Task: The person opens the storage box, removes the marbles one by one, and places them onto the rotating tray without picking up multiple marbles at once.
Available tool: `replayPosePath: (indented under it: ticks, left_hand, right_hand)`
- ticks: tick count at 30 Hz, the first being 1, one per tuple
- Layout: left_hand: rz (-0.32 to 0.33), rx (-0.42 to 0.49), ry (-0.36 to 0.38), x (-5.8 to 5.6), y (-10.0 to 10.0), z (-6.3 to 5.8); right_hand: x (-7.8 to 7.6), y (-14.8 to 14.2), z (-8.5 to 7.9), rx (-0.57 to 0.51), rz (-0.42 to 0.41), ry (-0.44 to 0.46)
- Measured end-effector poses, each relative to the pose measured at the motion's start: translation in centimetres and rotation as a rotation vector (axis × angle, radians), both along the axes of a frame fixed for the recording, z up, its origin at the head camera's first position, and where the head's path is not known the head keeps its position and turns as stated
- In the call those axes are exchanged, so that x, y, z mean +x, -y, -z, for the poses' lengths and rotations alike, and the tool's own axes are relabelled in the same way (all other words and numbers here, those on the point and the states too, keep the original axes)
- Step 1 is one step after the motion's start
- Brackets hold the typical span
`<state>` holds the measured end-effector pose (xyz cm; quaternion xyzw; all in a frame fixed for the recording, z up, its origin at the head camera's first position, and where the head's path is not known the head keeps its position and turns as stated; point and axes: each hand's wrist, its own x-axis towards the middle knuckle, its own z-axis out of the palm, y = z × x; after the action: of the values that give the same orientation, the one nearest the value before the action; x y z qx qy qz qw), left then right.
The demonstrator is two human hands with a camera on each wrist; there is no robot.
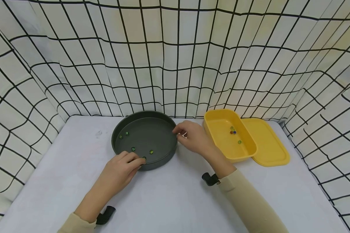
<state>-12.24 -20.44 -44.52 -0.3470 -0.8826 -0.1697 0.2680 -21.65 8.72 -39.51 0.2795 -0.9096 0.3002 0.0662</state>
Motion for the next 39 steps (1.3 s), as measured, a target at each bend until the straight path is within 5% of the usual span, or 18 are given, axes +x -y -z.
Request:
replayPosePath:
  ticks: [18,39]
  left_hand:
    - [0.001,0.001,0.014,0.1,0.0,-0.1]
    - [0.005,0.003,0.028,0.0,0.2,0.1]
  right_hand:
    - [-0.6,-6.2,-0.6,0.185,0.156,0.061]
    - [-2.0,-13.2,0.3,0.42,0.226,0.114]
